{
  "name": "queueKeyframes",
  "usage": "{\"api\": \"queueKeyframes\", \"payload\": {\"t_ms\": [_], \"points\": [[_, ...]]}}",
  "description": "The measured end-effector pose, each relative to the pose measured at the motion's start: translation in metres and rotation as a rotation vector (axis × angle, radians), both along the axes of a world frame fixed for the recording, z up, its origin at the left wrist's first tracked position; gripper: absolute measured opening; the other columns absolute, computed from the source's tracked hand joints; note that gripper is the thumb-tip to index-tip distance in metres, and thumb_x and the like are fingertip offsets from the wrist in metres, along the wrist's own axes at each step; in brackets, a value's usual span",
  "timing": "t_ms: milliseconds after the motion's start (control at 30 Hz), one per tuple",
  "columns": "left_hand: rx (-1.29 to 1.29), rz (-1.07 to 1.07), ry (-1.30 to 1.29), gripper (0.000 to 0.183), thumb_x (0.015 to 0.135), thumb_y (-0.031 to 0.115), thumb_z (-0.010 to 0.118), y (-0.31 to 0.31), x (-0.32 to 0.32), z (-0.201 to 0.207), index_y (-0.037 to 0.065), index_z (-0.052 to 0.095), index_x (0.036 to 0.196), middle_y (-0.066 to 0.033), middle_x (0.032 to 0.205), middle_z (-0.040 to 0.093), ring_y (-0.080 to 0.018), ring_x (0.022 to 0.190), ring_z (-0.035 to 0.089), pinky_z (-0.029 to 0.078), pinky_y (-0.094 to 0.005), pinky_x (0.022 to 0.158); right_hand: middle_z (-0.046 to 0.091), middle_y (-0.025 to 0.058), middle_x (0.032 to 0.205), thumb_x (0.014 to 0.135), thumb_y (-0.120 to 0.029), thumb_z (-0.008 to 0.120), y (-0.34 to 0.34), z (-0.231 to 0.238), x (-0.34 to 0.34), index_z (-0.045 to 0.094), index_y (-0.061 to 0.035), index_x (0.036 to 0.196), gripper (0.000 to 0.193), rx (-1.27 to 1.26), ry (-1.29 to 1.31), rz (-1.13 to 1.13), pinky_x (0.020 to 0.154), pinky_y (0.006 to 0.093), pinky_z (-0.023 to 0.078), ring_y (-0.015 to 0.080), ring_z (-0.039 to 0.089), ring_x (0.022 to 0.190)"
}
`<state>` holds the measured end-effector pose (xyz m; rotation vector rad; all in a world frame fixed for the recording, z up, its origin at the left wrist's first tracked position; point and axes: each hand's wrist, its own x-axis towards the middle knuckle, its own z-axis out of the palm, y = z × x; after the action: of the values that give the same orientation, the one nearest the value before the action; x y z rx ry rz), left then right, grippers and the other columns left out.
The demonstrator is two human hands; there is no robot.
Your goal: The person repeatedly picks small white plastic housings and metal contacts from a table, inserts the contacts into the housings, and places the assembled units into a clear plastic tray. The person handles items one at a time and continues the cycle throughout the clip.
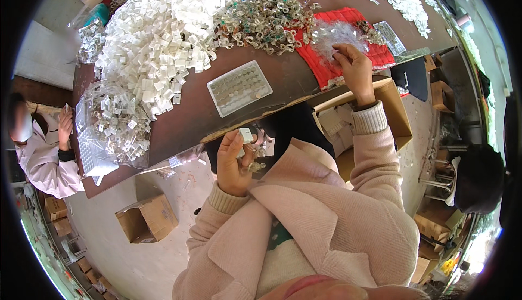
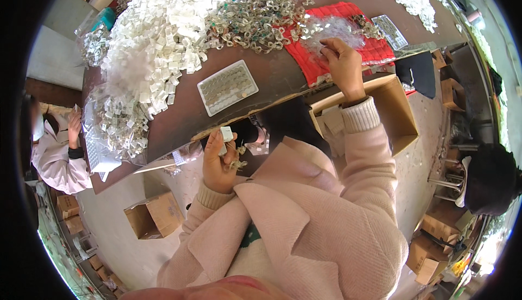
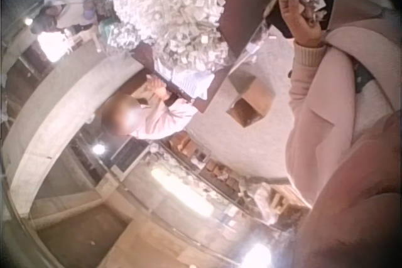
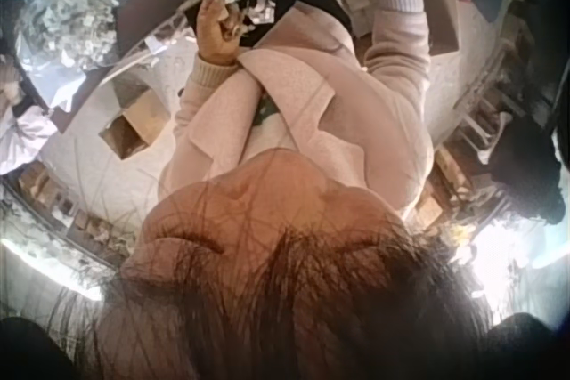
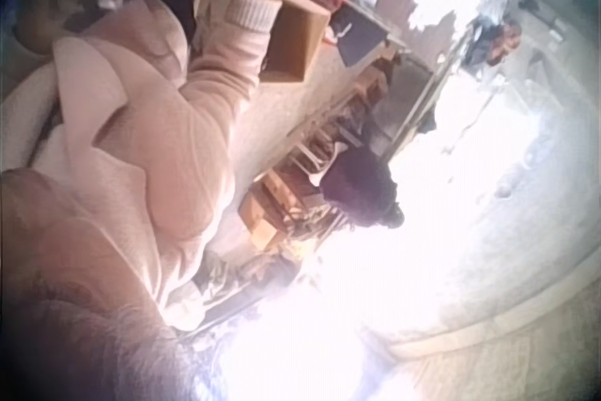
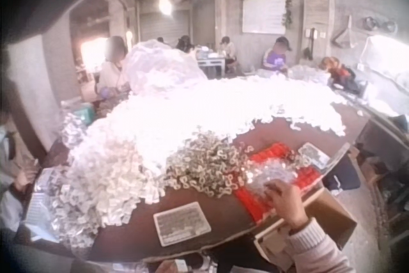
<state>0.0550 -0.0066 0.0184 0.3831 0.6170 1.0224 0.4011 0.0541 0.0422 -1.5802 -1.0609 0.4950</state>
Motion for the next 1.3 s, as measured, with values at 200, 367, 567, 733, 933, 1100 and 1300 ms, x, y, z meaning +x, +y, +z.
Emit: {"api": "queueKeyframes", "payload": {"t_ms": [200,367,567,733,933,1100,1300], "points": [[-0.011,0.006,0.017,0.019,0.1,0.019,0.059,0.001,-0.003,0.0,0.005,0.061,0.112,-0.0118,0.098,0.071,-0.0053,0.05,0.044,0.034,-0.0168,0.042,0.072,0.0107,0.085,0.089,0.001,0.066,-0.002,0.003,-0.003,0.072,0.0014,0.099,0.012,-0.044,-0.339,0.013,0.069,0.0261,0.055,0.0096,0.067,0.073],[0.0,0.002,-0.022,0.02,0.1,0.019,0.059,0.0,-0.007,0.0,0.005,0.061,0.114,-0.0119,0.099,0.07,-0.0054,0.05,0.044,0.034,-0.017,0.042,0.072,0.0076,0.086,0.092,-0.001,0.065,-0.002,0.002,-0.004,0.071,0.0013,0.099,0.01,0.035,-0.115,0.034,0.067,0.0248,0.054,0.011,0.067,0.074],[0.009,0.009,-0.041,0.02,0.1,0.017,0.059,-0.001,-0.009,0.003,0.005,0.061,0.115,-0.0123,0.1,0.07,-0.0056,0.05,0.043,0.033,-0.017,0.041,0.069,0.0038,0.092,0.097,-0.001,0.059,-0.006,0.014,-0.009,0.07,0.0005,0.107,0.015,0.09,0.371,0.202,0.071,0.0232,0.053,0.0102,0.066,0.079],[0.001,0.057,-0.03,0.021,0.098,0.014,0.06,-0.003,-0.01,0.013,0.004,0.062,0.116,-0.0119,0.097,0.069,-0.0054,0.051,0.043,0.027,-0.0164,0.041,0.064,0.0016,0.088,0.095,0.004,0.058,-0.025,0.045,-0.066,0.069,-0.0015,0.113,0.022,-0.004,0.022,0.266,0.073,0.024,0.05,0.0107,0.062,0.078],[0.106,0.127,-0.062,0.02,0.096,0.012,0.064,-0.007,-0.014,0.022,0.007,0.063,0.115,-0.0113,0.096,0.068,-0.0058,0.052,0.048,0.029,-0.0166,0.039,0.068,0.0106,0.091,0.085,0.009,0.067,-0.061,0.044,-0.189,0.063,-0.0002,0.117,0.033,0.272,-0.279,0.607,0.074,0.0281,0.054,0.0198,0.068,0.08],[0.146,0.151,-0.035,0.02,0.098,0.014,0.062,-0.014,-0.024,0.025,0.005,0.063,0.115,-0.0063,0.095,0.068,-0.0075,0.05,0.045,0.029,-0.0183,0.04,0.07,0.0124,0.095,0.085,0.008,0.068,-0.063,0.046,-0.21,0.062,0.0001,0.114,0.03,0.363,-0.343,0.639,0.075,0.0302,0.056,0.0211,0.071,0.083],[0.174,0.134,0.006,0.016,0.095,0.011,0.068,-0.016,-0.029,0.027,0.005,0.065,0.11,-0.0013,0.079,0.062,-0.0049,0.052,0.047,0.028,-0.0189,0.038,0.071,0.0126,0.098,0.085,0.008,0.069,-0.069,0.053,-0.208,0.059,-0.0001,0.112,0.03,0.309,-0.415,0.666,0.075,0.0315,0.057,0.0238,0.072,0.086]]}}
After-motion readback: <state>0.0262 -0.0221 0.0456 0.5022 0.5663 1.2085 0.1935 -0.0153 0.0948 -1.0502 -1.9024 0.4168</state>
